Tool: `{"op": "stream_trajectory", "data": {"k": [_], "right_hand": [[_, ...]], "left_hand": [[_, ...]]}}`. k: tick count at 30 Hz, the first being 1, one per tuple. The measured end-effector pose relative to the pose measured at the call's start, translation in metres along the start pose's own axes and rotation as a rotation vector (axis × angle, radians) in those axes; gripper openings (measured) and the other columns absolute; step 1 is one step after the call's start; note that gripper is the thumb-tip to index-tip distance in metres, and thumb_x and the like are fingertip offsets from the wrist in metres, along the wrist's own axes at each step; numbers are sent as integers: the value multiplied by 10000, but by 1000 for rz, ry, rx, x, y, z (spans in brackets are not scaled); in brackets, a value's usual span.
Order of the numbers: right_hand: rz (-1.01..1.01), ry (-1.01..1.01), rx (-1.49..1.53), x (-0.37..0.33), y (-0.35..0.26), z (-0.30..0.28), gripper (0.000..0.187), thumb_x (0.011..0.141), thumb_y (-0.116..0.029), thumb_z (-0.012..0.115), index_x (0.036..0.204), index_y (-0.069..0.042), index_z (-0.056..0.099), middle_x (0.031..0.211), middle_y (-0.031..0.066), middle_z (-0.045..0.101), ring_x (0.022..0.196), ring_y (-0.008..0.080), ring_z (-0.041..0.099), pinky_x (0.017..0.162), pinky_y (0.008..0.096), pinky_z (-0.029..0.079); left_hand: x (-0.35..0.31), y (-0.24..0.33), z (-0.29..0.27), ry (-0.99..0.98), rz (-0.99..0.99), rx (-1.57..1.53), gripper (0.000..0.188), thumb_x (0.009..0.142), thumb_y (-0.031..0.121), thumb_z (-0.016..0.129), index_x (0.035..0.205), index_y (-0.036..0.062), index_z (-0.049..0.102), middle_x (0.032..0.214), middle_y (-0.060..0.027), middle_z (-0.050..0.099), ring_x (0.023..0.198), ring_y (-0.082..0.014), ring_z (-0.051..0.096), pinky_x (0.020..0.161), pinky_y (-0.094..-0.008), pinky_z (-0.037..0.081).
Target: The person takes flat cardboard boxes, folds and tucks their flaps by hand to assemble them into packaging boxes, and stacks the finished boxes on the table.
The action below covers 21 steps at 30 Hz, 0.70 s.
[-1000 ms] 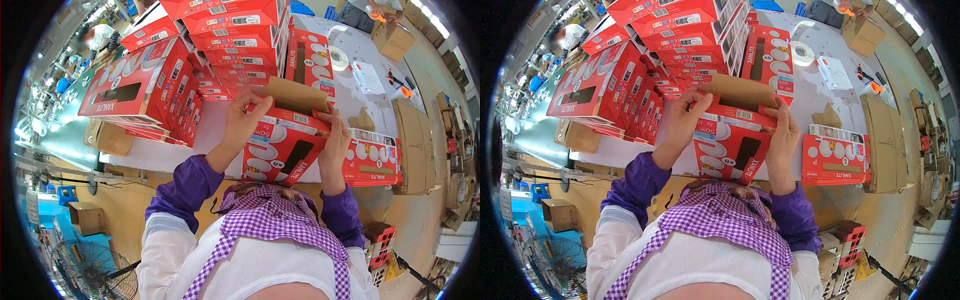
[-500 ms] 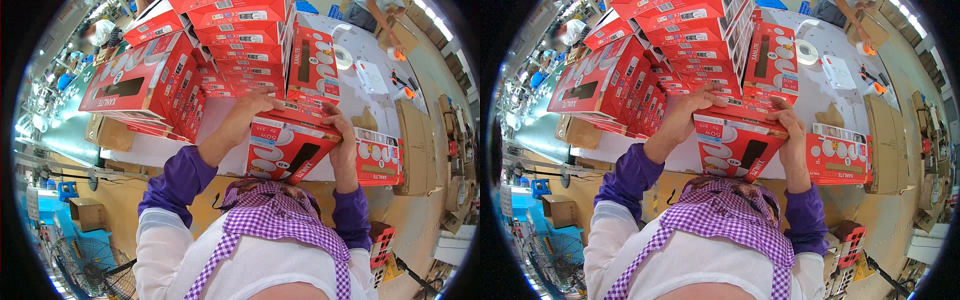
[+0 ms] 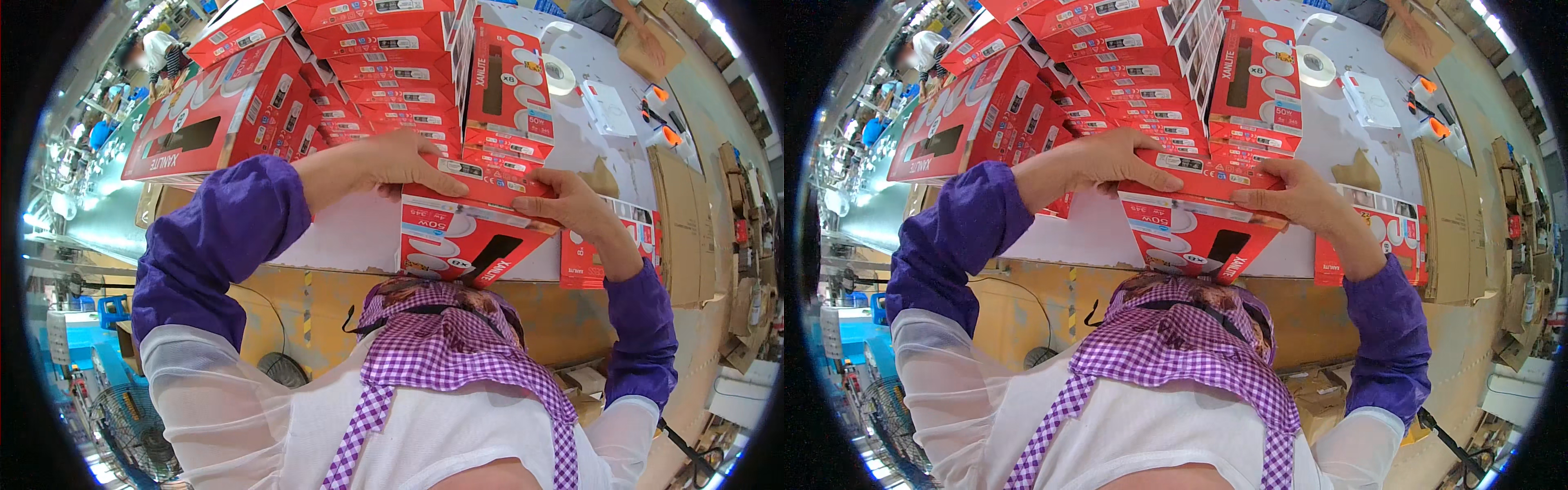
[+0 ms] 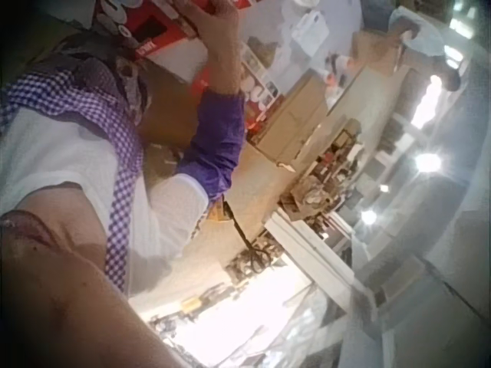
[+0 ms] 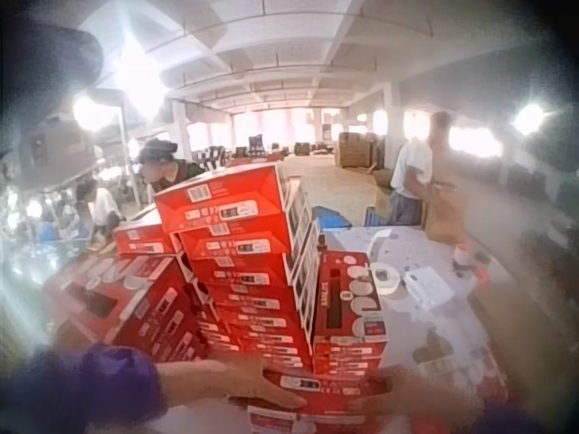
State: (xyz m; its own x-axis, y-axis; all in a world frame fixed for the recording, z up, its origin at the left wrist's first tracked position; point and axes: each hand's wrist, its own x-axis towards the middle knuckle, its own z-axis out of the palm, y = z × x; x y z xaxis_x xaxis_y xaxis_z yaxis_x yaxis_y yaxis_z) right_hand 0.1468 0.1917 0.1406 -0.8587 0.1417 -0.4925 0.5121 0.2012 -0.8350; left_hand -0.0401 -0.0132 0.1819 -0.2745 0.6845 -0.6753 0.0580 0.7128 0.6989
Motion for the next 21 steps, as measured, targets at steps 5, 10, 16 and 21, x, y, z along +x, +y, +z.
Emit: {"op": "stream_trajectory", "data": {"k": [5, 10, 16, 21], "right_hand": [[-167, 129, 47, -1, 14, 20, 464, 750, -316, 804, 999, 27, 617, 817, 59, 658, 696, 115, 622, 605, 266, 500], [-193, 240, -294, 10, 18, 24, 404, 761, -245, 790, 1010, 20, 614, 834, 86, 670, 727, 143, 638, 641, 291, 515], [-202, 101, -166, 13, 17, 17, 344, 790, -221, 760, 1016, -1, 622, 817, 100, 666, 770, 146, 635, 667, 291, 506], [-226, 143, -311, 12, 16, 22, 308, 848, -237, 698, 1012, 14, 629, 800, 85, 659, 763, 116, 611, 667, 283, 484]], "left_hand": [[11, -19, 14, 47, 110, 157, 463, 691, 359, 831, 1064, 122, 691, 685, -16, 618, 497, -108, 549, 397, -247, 385], [38, -54, 15, 198, 304, 337, 462, 746, 354, 791, 1107, 97, 661, 696, -33, 625, 490, -117, 543, 407, -253, 400], [21, -46, 6, 39, 155, 159, 382, 858, 259, 710, 1167, 60, 605, 716, -17, 616, 505, -80, 519, 413, -233, 384], [15, -49, 7, 10, 144, 198, 336, 877, 257, 690, 1140, 62, 617, 665, -9, 601, 485, -80, 507, 397, -232, 373]]}}
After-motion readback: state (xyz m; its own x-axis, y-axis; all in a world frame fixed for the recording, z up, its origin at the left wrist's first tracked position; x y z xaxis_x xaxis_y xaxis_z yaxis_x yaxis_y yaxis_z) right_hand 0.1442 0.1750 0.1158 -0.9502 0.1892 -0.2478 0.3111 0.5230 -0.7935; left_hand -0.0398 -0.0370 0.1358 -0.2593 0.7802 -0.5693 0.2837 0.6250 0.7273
